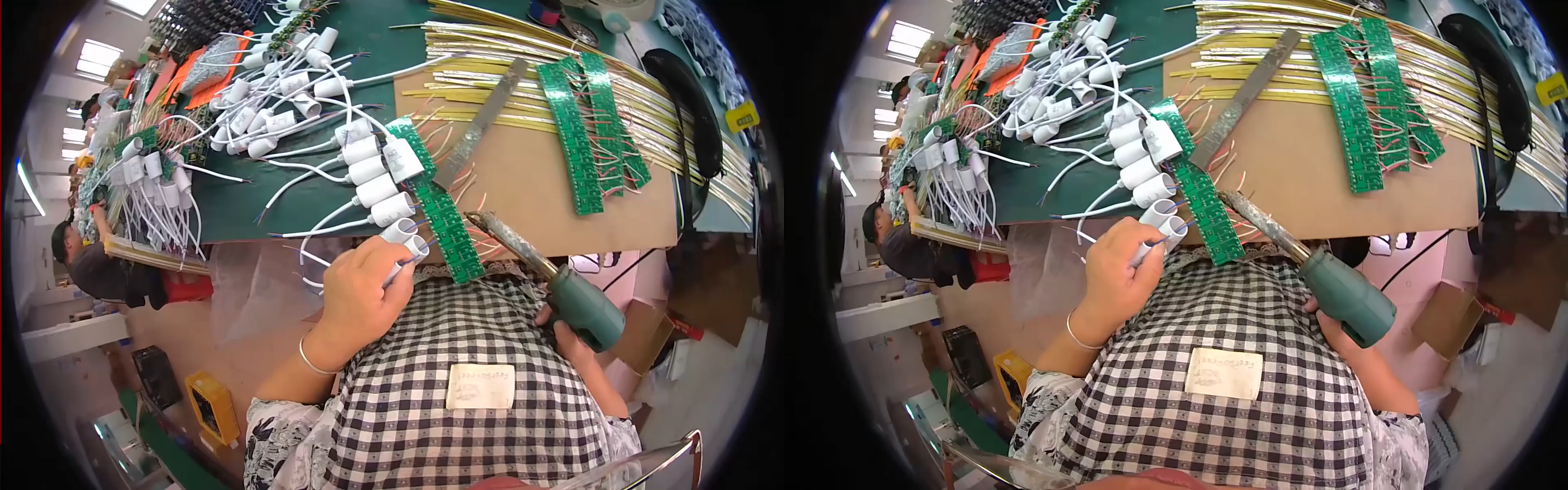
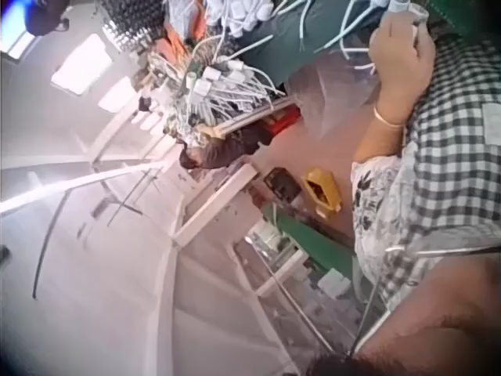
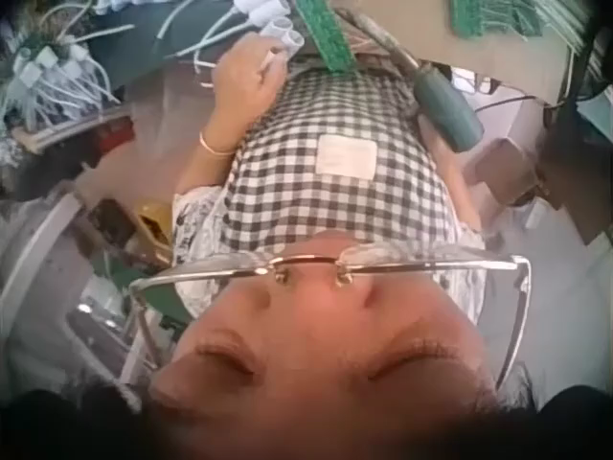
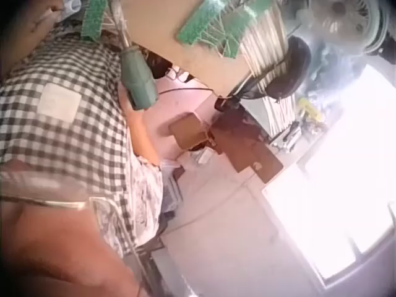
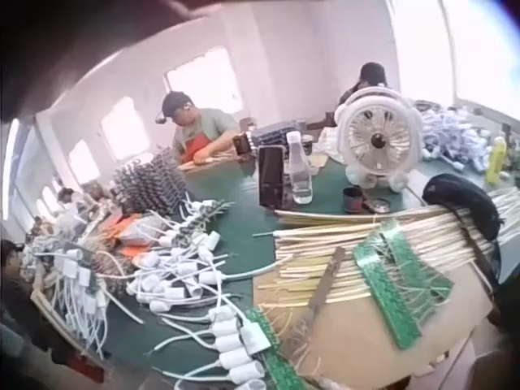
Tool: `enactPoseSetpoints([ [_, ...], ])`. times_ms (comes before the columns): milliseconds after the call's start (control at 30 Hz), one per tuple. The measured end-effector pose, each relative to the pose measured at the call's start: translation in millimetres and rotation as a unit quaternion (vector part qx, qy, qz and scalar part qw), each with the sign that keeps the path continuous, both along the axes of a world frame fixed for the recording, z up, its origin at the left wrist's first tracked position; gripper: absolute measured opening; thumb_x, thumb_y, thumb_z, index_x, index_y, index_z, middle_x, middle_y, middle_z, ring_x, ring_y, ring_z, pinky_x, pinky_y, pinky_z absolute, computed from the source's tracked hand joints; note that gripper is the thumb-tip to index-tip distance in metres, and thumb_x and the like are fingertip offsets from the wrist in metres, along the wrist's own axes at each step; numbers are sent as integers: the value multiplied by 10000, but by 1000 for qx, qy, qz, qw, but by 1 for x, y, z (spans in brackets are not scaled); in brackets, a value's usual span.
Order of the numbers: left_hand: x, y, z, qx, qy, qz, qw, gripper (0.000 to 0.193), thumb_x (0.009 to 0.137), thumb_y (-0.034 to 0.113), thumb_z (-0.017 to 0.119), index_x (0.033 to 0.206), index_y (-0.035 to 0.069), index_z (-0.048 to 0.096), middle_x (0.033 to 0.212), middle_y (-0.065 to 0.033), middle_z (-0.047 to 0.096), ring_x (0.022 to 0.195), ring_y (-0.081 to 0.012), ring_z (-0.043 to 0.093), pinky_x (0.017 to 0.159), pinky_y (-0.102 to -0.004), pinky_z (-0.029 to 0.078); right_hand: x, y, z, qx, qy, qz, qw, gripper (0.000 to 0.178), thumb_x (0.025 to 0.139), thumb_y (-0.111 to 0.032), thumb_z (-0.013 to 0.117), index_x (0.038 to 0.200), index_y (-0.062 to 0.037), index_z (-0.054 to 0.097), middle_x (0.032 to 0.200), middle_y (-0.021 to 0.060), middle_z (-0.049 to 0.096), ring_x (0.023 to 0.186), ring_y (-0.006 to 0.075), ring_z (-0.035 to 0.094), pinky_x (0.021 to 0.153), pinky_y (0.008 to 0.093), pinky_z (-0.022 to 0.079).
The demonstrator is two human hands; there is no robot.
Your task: The person solders wires from white cylindrical casings onto green circuit boards using a soldering iron, positioning each component by hand.
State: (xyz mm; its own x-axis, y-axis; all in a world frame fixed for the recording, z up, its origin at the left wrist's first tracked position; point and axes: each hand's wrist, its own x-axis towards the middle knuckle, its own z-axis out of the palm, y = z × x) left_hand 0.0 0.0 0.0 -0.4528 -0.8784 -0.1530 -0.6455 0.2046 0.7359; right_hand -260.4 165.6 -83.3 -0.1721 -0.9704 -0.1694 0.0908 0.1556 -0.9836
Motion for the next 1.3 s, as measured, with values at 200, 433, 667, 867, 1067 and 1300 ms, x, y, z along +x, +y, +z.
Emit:
enactPoseSetpoints([
  [200, -10, 1, -15, -291, -3, -105, 951, 132, 696, 73, 651, 812, 111, 600, 955, -20, 579, 920, -251, 517, 775, -381, 361, 9, 8, -1, -49, 15, -46, 998, 317, 862, -113, 578, 1121, 40, 479, 802, 87, 618, 726, 157, 607, 697, 289, 505],
  [433, -18, 11, -9, -309, -88, -129, 938, 90, 676, 69, 659, 745, 96, 608, 1107, -80, 532, 1029, -321, 448, 894, -445, 305, 4, 5, -1, -58, 11, -2, 998, 314, 837, -85, 589, 1103, 48, 491, 847, 90, 617, 725, 153, 613, 694, 285, 506],
  [667, 33, 31, -48, 108, 182, -149, 966, 50, 787, 82, 627, 795, 36, 610, 913, -105, 573, 803, -214, 558, 691, -308, 445, 8, -1, 16, -11, 34, -12, 999, 311, 833, -31, 558, 1122, 46, 472, 835, 96, 608, 731, 160, 603, 698, 302, 503],
  [867, 32, 25, -66, 39, 73, -48, 995, 66, 779, 84, 612, 813, 31, 592, 932, -151, 603, 946, -297, 558, 817, -375, 434, 5, -4, 9, -14, 45, 3, 999, 452, 790, -101, 488, 1219, 33, 442, 868, 116, 606, 714, 162, 563, 677, 273, 456],
  [1067, 31, 13, -44, -265, 85, -96, 956, 63, 754, 71, 617, 811, 66, 591, 1009, -139, 611, 1055, -373, 522, 881, -446, 395, 14, -5, 12, -35, -65, -127, 989, 475, 824, -157, 572, 1234, 34, 428, 1148, 189, 564, 682, 200, 586, 611, 288, 476],
  [1300, -20, -39, -14, -413, 31, -91, 905, 97, 762, 77, 625, 852, 86, 590, 1133, -105, 576, 1143, -346, 465, 944, -438, 309, 17, -4, 10, -77, -74, -144, 984, 505, 816, -207, 629, 1209, 54, 449, 1141, 196, 564, 666, 195, 586, 605, 307, 485],
])
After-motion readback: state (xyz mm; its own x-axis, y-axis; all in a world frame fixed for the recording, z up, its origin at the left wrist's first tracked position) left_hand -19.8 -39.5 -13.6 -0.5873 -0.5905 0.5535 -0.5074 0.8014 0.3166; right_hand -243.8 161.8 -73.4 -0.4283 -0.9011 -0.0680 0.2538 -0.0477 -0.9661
